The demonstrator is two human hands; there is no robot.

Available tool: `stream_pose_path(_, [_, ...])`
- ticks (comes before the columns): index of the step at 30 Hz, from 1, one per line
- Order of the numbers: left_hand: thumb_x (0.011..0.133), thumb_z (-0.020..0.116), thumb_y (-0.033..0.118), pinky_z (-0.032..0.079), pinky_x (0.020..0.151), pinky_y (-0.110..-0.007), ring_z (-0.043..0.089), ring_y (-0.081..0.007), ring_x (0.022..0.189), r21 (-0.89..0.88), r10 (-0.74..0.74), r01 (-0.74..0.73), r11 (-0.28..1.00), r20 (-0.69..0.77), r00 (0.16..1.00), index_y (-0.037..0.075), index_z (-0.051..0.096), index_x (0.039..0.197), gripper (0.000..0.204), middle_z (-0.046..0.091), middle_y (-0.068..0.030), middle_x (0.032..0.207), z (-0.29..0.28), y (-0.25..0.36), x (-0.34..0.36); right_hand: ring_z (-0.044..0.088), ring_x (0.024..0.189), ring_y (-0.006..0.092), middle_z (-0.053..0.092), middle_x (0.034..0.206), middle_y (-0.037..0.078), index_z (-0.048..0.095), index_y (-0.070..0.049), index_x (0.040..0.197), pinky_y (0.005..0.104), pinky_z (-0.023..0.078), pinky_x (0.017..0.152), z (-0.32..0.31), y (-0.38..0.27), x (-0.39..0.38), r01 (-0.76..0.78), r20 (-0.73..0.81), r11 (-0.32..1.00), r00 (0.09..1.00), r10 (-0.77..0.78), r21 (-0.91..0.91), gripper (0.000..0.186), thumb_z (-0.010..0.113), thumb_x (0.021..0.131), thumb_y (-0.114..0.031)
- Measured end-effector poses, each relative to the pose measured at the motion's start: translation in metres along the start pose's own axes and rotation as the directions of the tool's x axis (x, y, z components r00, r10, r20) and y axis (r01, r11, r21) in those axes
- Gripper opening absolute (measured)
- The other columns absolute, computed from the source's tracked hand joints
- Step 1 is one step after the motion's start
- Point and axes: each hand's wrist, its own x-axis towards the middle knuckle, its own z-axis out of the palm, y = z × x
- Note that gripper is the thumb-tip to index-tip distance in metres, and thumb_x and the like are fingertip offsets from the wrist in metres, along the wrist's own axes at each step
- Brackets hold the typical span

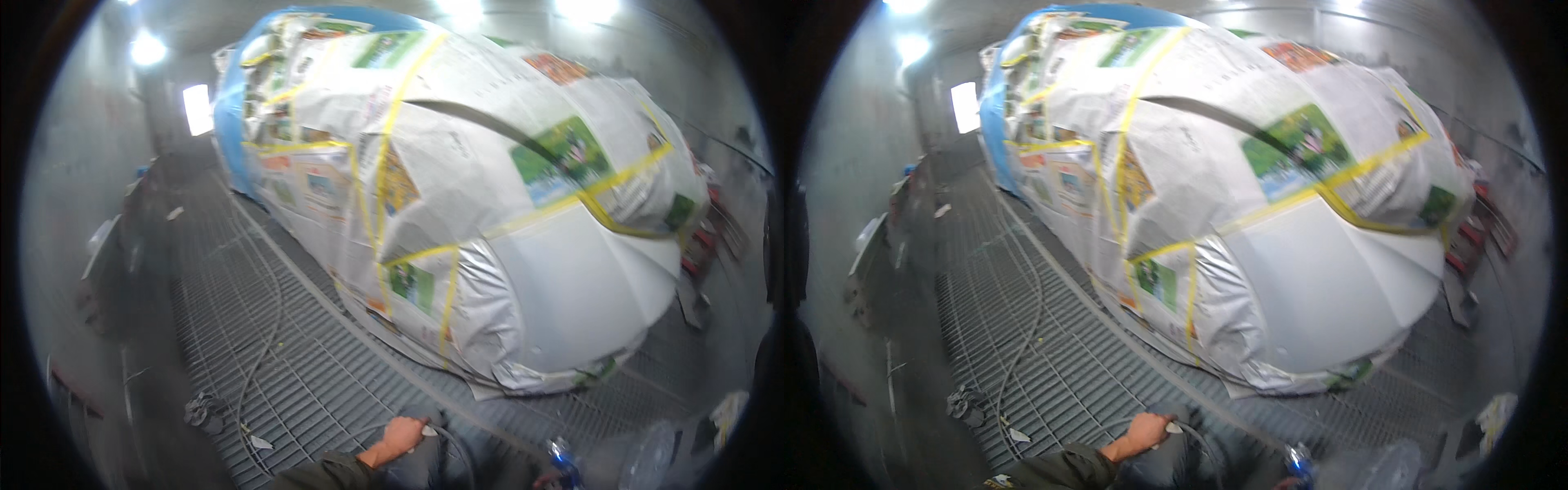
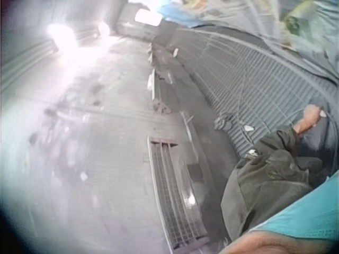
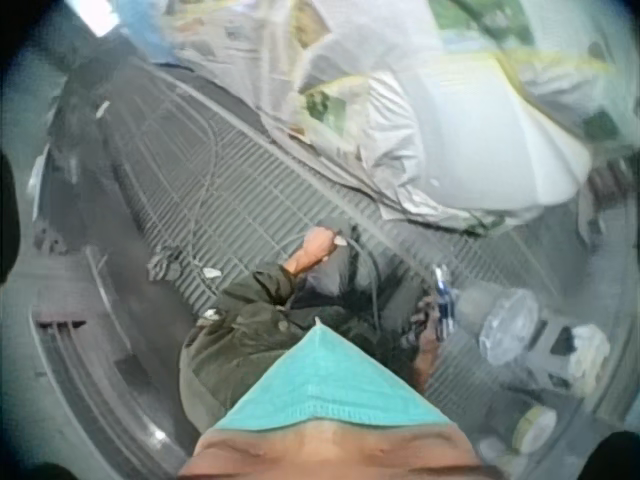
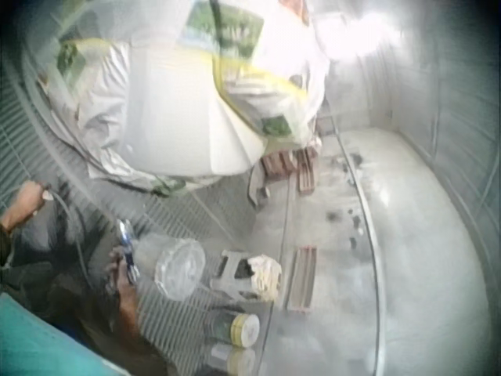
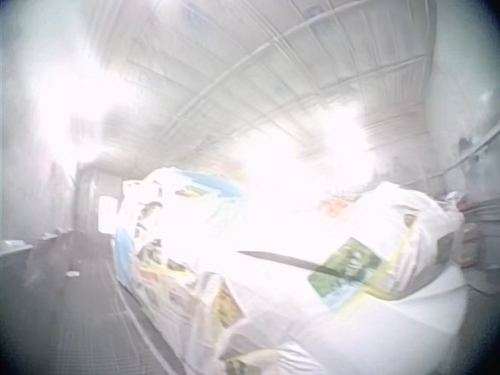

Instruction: The person uses a spray gun to apply white paint to a car hood in a paint booth. The hood is masked with newspaper and tape. The person moves around the hood, spraying different sections and occasionally wiping the surface with a cloth.

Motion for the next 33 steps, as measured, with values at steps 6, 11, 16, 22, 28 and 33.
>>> stream_pose_path(6, [0.076, 0.066, 0.017, 0.054, 0.062, -0.047, 0.069, -0.0353, 0.07, 0.004, 0.024, -0.024, 1.0, -0.141, 0.99, 0.017, 0.07, 0.107, 0.031, 0.07, -0.0143, 0.074, -0.003, -0.009, -0.017, 0.062, 0.094, 0.0197, 0.062, 0.105, 0.012, 0.059, 0.001, 0.116, 0.0329, 0.058, 0.063, -0.009, -0.005, -0.006, 0.075, 0.151, 0.993, 0.985, -0.089, 0.095, 0.044, 0.064, 0.095, -0.038])
stream_pose_path(11, [0.076, 0.066, 0.016, 0.053, 0.061, -0.048, 0.069, -0.0348, 0.068, -0.005, 0.061, -0.062, 0.998, -0.152, 0.987, 0.016, 0.07, 0.107, 0.031, 0.069, -0.0149, 0.073, -0.008, -0.002, -0.015, 0.063, 0.093, 0.0227, 0.063, 0.107, 0.016, 0.059, 0.003, 0.115, 0.0346, 0.059, 0.057, -0.002, -0.018, -0.017, 0.142, 0.094, 0.986, 0.984, -0.149, 0.083, 0.04, 0.065, 0.095, -0.032])
stream_pose_path(16, [0.074, 0.069, 0.016, 0.053, 0.06, -0.047, 0.069, -0.0339, 0.07, -0.025, 0.085, -0.089, 0.996, -0.13, 0.988, 0.016, 0.067, 0.112, 0.038, 0.071, -0.0152, 0.081, -0.022, -0.002, -0.032, 0.062, 0.092, 0.0224, 0.061, 0.106, 0.016, 0.056, 0.003, 0.121, 0.0334, 0.058, 0.057, 0.002, -0.035, -0.023, 0.136, -0.008, 0.989, 0.991, -0.136, 0.062, 0.052, 0.068, 0.094, -0.04])
stream_pose_path(22, [0.071, 0.07, 0.01, 0.053, 0.064, -0.046, 0.069, -0.035, 0.074, -0.213, 0.056, -0.062, 0.975, -0.037, 0.998, 0.011, 0.064, 0.116, 0.046, 0.071, -0.0162, 0.086, -0.086, 0.028, -0.086, 0.062, 0.093, 0.0225, 0.061, 0.11, 0.017, 0.051, 0.003, 0.127, 0.0323, 0.058, 0.057, 0.015, -0.139, -0.023, 0.065, 0.041, 0.998, 0.997, -0.064, -0.026, 0.058, 0.066, 0.093, -0.041])
stream_pose_path(28, [0.083, 0.063, 0.014, 0.053, 0.064, -0.048, 0.069, -0.0368, 0.074, -0.203, -0.085, 0.1, 0.974, 0.084, 0.993, 0.011, 0.067, 0.108, 0.026, 0.071, -0.0175, 0.085, -0.158, 0.048, -0.118, 0.061, 0.096, 0.0205, 0.061, 0.111, 0.015, 0.054, 0.004, 0.123, 0.0313, 0.057, 0.059, 0.054, -0.259, -0.033, -0.105, -0.002, 0.994, 0.995, 0.105, -0.036, 0.041, 0.059, 0.097, -0.027])
stream_pose_path(33, [0.085, 0.061, 0.015, 0.053, 0.065, -0.049, 0.069, -0.0373, 0.075, -0.103, -0.18, 0.214, 0.971, 0.273, 0.945, 0.013, 0.068, 0.106, 0.023, 0.07, -0.0176, 0.081, -0.253, 0.07, -0.146, 0.064, 0.092, 0.0216, 0.063, 0.107, 0.015, 0.056, 0.005, 0.119, 0.0324, 0.058, 0.058, 0.094, -0.382, -0.05, -0.195, -0.066, 0.978, 0.979, 0.191, -0.071, 0.034, 0.063, 0.093, -0.015])
